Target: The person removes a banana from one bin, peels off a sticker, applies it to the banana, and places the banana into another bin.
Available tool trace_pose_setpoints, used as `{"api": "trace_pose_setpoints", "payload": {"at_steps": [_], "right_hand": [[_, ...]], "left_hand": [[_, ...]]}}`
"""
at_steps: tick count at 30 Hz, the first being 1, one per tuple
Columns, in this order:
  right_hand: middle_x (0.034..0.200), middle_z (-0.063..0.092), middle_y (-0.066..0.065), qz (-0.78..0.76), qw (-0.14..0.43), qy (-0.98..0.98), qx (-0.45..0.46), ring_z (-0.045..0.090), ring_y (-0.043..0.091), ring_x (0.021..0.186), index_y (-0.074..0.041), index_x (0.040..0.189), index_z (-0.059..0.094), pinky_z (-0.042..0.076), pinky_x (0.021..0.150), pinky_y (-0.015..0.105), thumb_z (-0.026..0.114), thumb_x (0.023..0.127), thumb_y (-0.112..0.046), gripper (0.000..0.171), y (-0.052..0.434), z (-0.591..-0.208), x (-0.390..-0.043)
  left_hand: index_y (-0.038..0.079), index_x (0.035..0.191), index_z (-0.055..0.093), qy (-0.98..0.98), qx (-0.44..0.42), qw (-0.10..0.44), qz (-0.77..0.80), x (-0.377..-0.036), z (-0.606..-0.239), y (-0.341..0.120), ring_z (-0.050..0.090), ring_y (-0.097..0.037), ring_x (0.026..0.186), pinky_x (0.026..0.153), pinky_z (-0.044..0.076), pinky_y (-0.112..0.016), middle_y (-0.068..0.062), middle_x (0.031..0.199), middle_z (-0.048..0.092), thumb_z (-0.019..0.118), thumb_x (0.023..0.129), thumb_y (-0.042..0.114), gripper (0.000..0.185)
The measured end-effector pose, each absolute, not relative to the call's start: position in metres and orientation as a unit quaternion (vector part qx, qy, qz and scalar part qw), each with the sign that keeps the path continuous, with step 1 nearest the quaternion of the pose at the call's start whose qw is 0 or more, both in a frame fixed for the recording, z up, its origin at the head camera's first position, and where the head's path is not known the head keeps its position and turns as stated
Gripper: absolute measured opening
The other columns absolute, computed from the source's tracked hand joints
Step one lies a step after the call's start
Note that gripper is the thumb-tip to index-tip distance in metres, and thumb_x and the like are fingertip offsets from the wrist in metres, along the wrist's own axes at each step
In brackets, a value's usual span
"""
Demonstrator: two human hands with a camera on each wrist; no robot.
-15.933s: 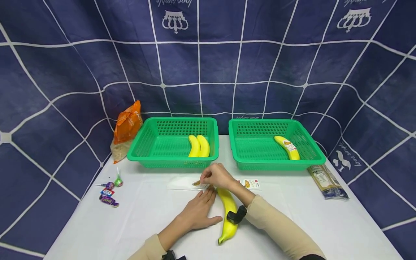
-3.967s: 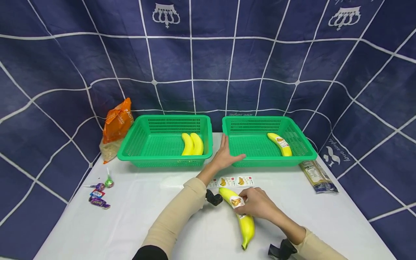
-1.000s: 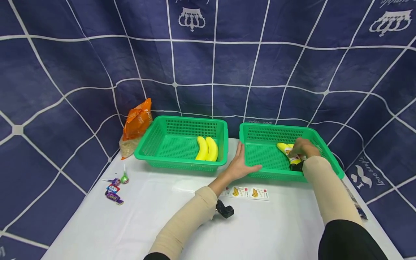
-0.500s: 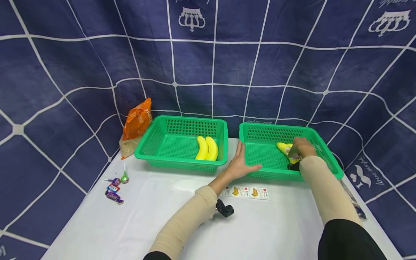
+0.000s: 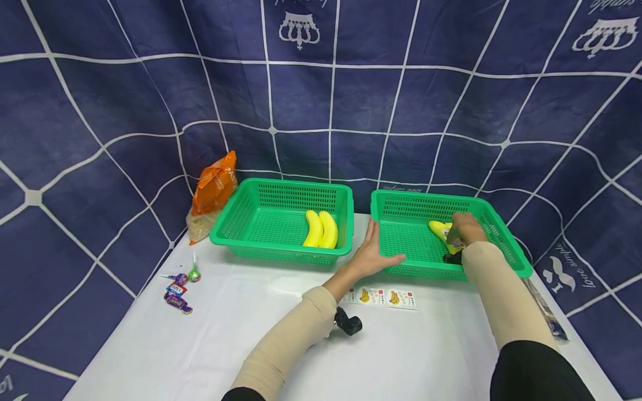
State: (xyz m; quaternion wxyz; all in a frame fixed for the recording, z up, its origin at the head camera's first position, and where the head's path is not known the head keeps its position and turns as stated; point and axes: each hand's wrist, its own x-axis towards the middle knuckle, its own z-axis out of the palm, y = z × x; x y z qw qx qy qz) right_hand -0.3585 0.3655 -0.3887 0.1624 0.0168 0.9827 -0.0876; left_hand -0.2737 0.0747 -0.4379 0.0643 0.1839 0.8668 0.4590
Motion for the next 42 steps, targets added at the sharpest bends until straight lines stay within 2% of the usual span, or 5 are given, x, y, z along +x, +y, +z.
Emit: {"api": "trace_pose_setpoints", "payload": {"at_steps": [8, 15, 23, 30, 42], "right_hand": [[0.073, 0.056, 0.007, -0.144, 0.205, 0.968, 0.031, 0.057, 0.018, 0.067, 0.002, 0.084, 0.057, 0.049, 0.058, 0.025, 0.075, 0.082, -0.02, 0.028, 0.378, -0.376, -0.356], [0.09, 0.068, 0.023, -0.117, 0.166, 0.979, -0.001, 0.066, 0.034, 0.084, 0.009, 0.091, 0.063, 0.052, 0.064, 0.033, 0.077, 0.081, -0.027, 0.04, 0.372, -0.357, -0.355], [0.081, 0.065, 0.014, -0.099, 0.138, 0.985, -0.019, 0.06, 0.028, 0.075, 0.005, 0.087, 0.063, 0.052, 0.067, 0.037, 0.077, 0.08, -0.031, 0.04, 0.36, -0.351, -0.349], [0.1, 0.07, 0.023, -0.107, 0.098, 0.989, -0.043, 0.062, 0.035, 0.089, 0.01, 0.098, 0.068, 0.054, 0.079, 0.047, 0.079, 0.078, -0.028, 0.044, 0.355, -0.339, -0.341], [0.123, 0.061, 0.032, -0.095, 0.087, 0.989, -0.065, 0.055, 0.051, 0.113, 0.014, 0.117, 0.063, 0.05, 0.094, 0.056, 0.076, 0.081, -0.031, 0.058, 0.347, -0.321, -0.322]], "left_hand": [[0.014, 0.157, -0.006, 0.864, 0.19, 0.067, 0.461, -0.273, -0.44, 0.078, 0.021, -0.034, 0.149, 0.116, 0.034, -0.05, 0.006, 0.163, -0.022, 0.07, 0.08, 0.058, 0.117], [0.013, 0.158, -0.004, 0.861, 0.183, 0.055, 0.471, -0.274, -0.436, 0.075, 0.018, -0.033, 0.15, 0.117, 0.031, -0.05, 0.003, 0.164, -0.018, 0.072, 0.079, 0.056, 0.117], [0.006, 0.157, 0.001, 0.867, 0.188, 0.048, 0.46, -0.275, -0.433, 0.074, 0.018, -0.034, 0.15, 0.118, 0.03, -0.049, -0.004, 0.166, -0.011, 0.073, 0.08, 0.054, 0.115], [0.004, 0.157, 0.004, 0.9, 0.199, 0.03, 0.386, -0.277, -0.415, 0.073, 0.014, -0.036, 0.151, 0.122, 0.021, -0.049, -0.013, 0.166, 0.0, 0.073, 0.079, 0.056, 0.116], [0.024, 0.156, 0.023, 0.894, 0.269, 0.002, 0.357, -0.264, -0.365, -0.012, 0.025, -0.029, 0.149, 0.117, 0.028, -0.058, -0.001, 0.162, 0.026, 0.072, 0.081, 0.053, 0.095]]}}
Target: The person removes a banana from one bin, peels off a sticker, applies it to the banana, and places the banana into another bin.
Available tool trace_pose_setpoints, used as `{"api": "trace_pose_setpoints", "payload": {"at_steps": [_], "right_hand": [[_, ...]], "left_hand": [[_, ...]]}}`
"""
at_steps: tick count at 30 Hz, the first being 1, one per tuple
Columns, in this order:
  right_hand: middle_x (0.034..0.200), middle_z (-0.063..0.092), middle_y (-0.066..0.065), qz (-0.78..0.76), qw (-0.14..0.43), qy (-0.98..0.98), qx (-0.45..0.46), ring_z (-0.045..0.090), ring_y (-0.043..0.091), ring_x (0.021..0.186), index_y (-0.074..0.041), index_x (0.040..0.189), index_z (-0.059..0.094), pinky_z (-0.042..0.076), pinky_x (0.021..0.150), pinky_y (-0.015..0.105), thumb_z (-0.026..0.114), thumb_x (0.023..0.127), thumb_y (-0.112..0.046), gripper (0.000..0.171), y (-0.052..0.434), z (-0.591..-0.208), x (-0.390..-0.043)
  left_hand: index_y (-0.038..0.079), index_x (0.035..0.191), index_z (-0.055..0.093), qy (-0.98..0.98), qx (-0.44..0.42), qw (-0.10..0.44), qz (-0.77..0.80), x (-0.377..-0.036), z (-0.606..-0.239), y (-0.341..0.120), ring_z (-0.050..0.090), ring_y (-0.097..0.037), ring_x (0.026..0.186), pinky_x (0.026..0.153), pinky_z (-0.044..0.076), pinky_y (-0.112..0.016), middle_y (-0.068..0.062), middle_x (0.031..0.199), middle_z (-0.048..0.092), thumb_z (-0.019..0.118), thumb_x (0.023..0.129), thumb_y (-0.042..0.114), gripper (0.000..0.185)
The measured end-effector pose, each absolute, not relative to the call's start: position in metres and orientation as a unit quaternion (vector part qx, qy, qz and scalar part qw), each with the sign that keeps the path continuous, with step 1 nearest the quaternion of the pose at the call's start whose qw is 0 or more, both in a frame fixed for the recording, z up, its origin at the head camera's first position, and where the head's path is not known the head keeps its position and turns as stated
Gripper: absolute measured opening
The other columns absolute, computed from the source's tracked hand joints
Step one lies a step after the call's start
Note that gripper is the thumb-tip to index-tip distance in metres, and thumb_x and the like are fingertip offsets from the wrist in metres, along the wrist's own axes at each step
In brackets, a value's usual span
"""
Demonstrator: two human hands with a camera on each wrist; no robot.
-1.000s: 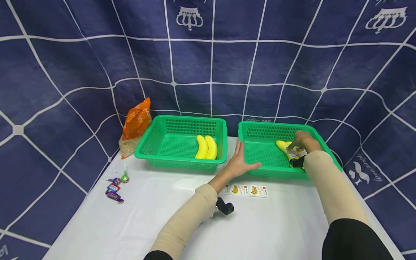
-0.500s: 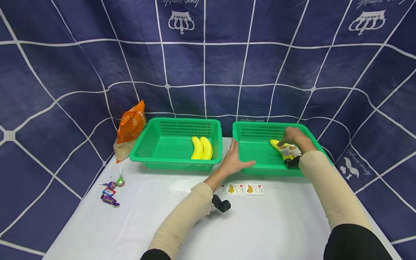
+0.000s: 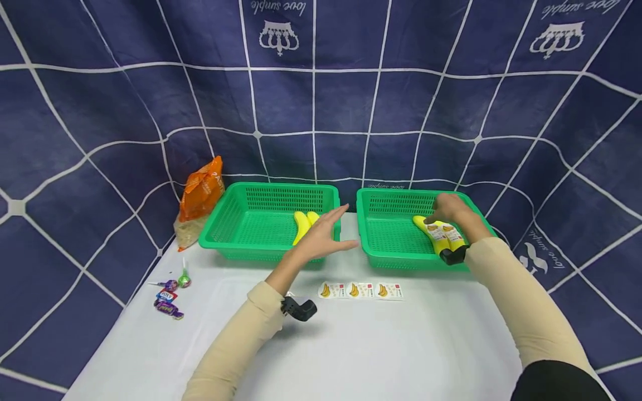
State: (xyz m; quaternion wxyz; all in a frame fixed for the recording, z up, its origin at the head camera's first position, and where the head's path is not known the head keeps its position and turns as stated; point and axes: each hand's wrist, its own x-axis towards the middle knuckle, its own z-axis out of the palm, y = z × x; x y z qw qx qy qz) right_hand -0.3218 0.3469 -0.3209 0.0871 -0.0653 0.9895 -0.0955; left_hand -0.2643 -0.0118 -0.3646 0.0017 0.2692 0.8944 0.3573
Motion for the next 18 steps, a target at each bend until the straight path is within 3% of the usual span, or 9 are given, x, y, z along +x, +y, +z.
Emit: {"api": "trace_pose_setpoints", "payload": {"at_steps": [8, 15, 18], "right_hand": [[0.123, 0.061, 0.033, -0.097, 0.065, 0.99, -0.08, 0.059, 0.05, 0.107, 0.013, 0.117, 0.063, 0.05, 0.093, 0.057, 0.077, 0.081, -0.029, 0.057, 0.343, -0.312, -0.312], [0.12, 0.062, 0.034, -0.107, 0.068, 0.989, -0.082, 0.069, 0.032, 0.079, 0.014, 0.117, 0.062, 0.055, 0.084, 0.051, 0.077, 0.08, -0.027, 0.058, 0.337, -0.313, -0.305], [0.12, 0.062, 0.034, -0.11, 0.069, 0.988, -0.089, 0.069, 0.035, 0.085, 0.013, 0.116, 0.062, 0.056, 0.082, 0.05, 0.078, 0.08, -0.027, 0.056, 0.333, -0.317, -0.3]], "left_hand": [[0.019, 0.155, 0.025, 0.936, 0.184, -0.056, 0.294, -0.264, -0.352, -0.114, 0.02, -0.04, 0.148, 0.114, 0.022, -0.068, -0.007, 0.162, 0.024, 0.07, 0.082, 0.052, 0.092], [0.016, 0.157, 0.02, 0.963, 0.104, -0.058, 0.24, -0.262, -0.363, -0.198, 0.018, -0.047, 0.146, 0.113, 0.014, -0.071, -0.015, 0.162, 0.023, 0.067, 0.082, 0.06, 0.099], [0.014, 0.157, 0.017, 0.965, 0.078, -0.048, 0.246, -0.26, -0.372, -0.225, 0.016, -0.047, 0.147, 0.112, 0.014, -0.073, -0.018, 0.162, 0.02, 0.064, 0.082, 0.063, 0.102]]}}
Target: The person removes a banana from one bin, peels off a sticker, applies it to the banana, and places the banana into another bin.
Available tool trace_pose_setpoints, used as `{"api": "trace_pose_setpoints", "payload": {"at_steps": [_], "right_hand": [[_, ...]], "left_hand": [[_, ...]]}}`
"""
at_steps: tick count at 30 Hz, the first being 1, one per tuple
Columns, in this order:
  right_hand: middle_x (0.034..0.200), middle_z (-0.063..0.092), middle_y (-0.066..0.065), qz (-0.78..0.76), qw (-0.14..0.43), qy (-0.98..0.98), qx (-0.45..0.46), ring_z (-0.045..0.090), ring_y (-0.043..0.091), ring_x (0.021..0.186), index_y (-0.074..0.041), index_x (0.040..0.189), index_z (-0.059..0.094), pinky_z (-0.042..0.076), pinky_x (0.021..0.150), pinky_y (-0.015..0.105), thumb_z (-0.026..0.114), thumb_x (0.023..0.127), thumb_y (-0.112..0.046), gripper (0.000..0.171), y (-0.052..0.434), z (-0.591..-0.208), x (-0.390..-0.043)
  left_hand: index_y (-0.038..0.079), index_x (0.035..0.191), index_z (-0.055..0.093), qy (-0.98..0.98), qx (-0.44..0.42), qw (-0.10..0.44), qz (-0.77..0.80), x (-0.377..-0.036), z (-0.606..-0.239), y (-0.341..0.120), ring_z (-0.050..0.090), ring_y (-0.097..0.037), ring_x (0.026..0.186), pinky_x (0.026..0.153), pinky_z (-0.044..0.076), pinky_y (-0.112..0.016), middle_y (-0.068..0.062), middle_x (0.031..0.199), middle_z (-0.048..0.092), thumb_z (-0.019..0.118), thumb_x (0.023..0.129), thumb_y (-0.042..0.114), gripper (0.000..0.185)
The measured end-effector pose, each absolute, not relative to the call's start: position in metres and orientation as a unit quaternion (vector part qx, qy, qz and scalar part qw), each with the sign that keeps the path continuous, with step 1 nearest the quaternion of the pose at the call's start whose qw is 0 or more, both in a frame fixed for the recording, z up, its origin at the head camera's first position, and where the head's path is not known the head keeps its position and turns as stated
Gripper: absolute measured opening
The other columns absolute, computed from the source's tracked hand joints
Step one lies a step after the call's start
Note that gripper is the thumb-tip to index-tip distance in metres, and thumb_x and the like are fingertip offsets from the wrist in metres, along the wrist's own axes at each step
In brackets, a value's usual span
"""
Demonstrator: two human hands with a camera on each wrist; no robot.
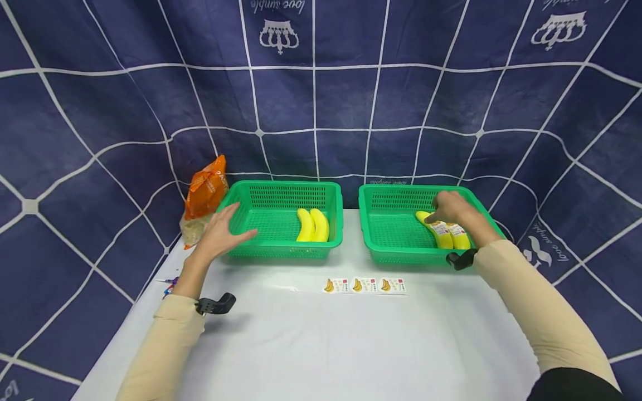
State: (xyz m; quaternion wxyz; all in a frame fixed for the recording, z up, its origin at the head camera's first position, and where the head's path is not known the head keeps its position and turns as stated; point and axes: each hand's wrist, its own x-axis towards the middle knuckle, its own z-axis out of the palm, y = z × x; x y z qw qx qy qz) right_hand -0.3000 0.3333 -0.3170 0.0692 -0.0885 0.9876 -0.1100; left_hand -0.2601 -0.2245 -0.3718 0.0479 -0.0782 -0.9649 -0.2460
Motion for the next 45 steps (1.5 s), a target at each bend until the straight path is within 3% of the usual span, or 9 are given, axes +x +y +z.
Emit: {"api": "trace_pose_setpoints", "payload": {"at_steps": [5, 12, 17, 30, 45], "right_hand": [[0.121, 0.062, 0.032, -0.095, 0.063, 0.988, -0.102, 0.059, 0.048, 0.107, 0.013, 0.116, 0.063, 0.052, 0.088, 0.054, 0.079, 0.079, -0.028, 0.057, 0.327, -0.32, -0.294], [0.124, 0.061, 0.031, -0.103, 0.065, 0.987, -0.1, 0.058, 0.049, 0.11, 0.013, 0.119, 0.061, 0.051, 0.09, 0.056, 0.079, 0.079, -0.025, 0.059, 0.32, -0.32, -0.287], [0.124, 0.062, 0.031, -0.104, 0.069, 0.987, -0.101, 0.061, 0.044, 0.106, 0.012, 0.12, 0.062, 0.053, 0.088, 0.054, 0.08, 0.079, -0.026, 0.058, 0.316, -0.32, -0.284], [0.126, 0.06, 0.032, -0.09, 0.086, 0.987, -0.107, 0.058, 0.048, 0.114, 0.013, 0.127, 0.056, 0.05, 0.094, 0.057, 0.079, 0.081, -0.026, 0.065, 0.308, -0.323, -0.285], [0.127, 0.061, 0.028, -0.092, 0.088, 0.978, -0.163, 0.055, 0.046, 0.119, 0.011, 0.13, 0.054, 0.049, 0.098, 0.055, 0.079, 0.081, -0.026, 0.066, 0.247, -0.309, -0.303]], "left_hand": [[0.013, 0.158, 0.008, -0.964, -0.036, 0.027, -0.264, -0.26, -0.387, -0.255, 0.01, -0.052, 0.146, 0.108, 0.015, -0.077, -0.02, 0.163, 0.011, 0.062, 0.082, 0.067, 0.108], [0.011, 0.158, 0.003, -0.961, -0.007, 0.0, -0.277, -0.266, -0.405, -0.273, 0.011, -0.056, 0.144, 0.108, 0.013, -0.078, -0.021, 0.164, 0.006, 0.057, 0.084, 0.068, 0.108], [0.012, 0.158, 0.002, -0.945, -0.01, 0.005, -0.328, -0.27, -0.416, -0.279, 0.01, -0.052, 0.146, 0.111, 0.014, -0.074, -0.018, 0.164, 0.003, 0.06, 0.086, 0.061, 0.105], [0.016, 0.158, 0.006, -0.918, 0.004, 0.018, -0.395, -0.273, -0.424, -0.279, 0.007, -0.045, 0.149, 0.115, 0.014, -0.069, -0.011, 0.166, 0.004, 0.068, 0.084, 0.056, 0.105], [0.012, 0.157, 0.012, -0.913, -0.001, 0.042, -0.405, -0.271, -0.427, -0.279, 0.008, -0.043, 0.15, 0.116, 0.014, -0.067, -0.006, 0.166, 0.005, 0.071, 0.084, 0.051, 0.102]]}}
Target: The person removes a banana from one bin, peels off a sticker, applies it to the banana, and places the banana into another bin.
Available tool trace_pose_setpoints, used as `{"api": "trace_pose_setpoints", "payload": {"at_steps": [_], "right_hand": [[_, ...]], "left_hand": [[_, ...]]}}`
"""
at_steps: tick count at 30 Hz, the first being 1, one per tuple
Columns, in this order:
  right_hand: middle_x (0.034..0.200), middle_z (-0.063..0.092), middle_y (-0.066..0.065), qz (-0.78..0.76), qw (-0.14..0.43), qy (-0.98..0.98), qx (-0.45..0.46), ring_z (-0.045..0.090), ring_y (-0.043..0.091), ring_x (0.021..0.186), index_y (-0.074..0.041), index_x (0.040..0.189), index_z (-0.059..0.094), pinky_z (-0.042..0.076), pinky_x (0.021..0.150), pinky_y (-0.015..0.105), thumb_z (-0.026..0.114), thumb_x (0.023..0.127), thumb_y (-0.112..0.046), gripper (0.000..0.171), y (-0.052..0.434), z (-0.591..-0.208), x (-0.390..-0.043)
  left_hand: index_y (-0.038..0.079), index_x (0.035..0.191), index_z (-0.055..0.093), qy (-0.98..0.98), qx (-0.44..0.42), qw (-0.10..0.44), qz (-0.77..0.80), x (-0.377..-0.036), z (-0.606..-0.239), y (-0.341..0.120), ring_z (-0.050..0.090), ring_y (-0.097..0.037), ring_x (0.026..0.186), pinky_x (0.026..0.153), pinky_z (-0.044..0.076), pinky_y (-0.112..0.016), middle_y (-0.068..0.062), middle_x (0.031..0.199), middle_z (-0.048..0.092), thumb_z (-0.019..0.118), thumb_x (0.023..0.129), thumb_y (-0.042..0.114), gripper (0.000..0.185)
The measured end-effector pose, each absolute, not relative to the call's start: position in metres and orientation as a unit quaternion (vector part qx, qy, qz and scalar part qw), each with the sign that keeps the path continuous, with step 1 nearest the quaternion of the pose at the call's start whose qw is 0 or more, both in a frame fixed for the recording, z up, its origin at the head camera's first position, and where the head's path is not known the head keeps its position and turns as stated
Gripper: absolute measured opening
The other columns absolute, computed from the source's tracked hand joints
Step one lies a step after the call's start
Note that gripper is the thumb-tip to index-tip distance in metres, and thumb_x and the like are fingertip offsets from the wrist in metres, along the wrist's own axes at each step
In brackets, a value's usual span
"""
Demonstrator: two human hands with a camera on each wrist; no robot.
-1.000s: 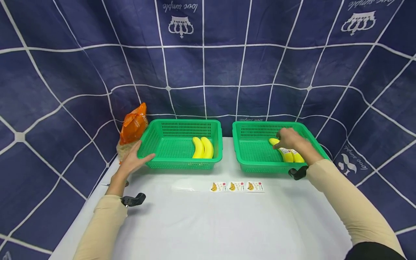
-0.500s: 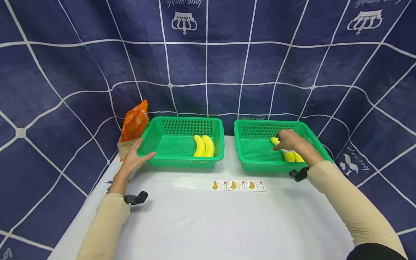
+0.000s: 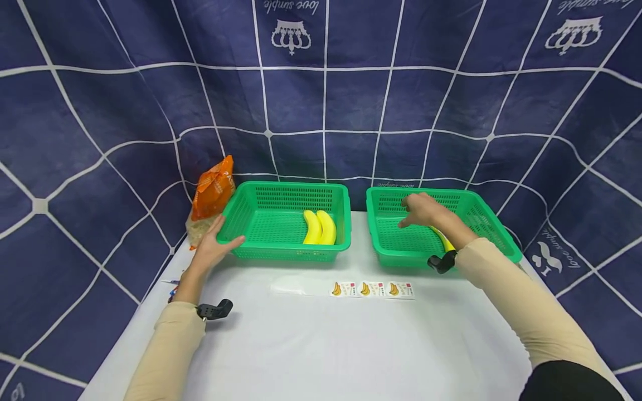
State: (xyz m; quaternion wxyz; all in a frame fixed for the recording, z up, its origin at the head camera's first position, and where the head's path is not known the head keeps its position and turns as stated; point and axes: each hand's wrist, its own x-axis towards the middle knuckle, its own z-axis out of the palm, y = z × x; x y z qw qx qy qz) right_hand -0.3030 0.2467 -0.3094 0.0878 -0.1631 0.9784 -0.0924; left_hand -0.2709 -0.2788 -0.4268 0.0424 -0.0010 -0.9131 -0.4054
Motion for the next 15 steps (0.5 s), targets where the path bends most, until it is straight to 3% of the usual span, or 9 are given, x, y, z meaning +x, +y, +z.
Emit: {"api": "trace_pose_setpoints", "payload": {"at_steps": [15], "right_hand": [[0.132, 0.061, 0.02, -0.103, 0.133, 0.967, -0.19, 0.055, 0.036, 0.124, 0.003, 0.138, 0.05, 0.05, 0.099, 0.046, 0.076, 0.084, -0.03, 0.068, 0.162, -0.309, -0.328]], "left_hand": [[0.014, 0.158, 0.013, -0.906, 0.008, 0.047, -0.421, -0.271, -0.43, -0.277, 0.009, -0.042, 0.15, 0.116, 0.014, -0.068, -0.008, 0.166, 0.007, 0.071, 0.084, 0.05, 0.101]]}}
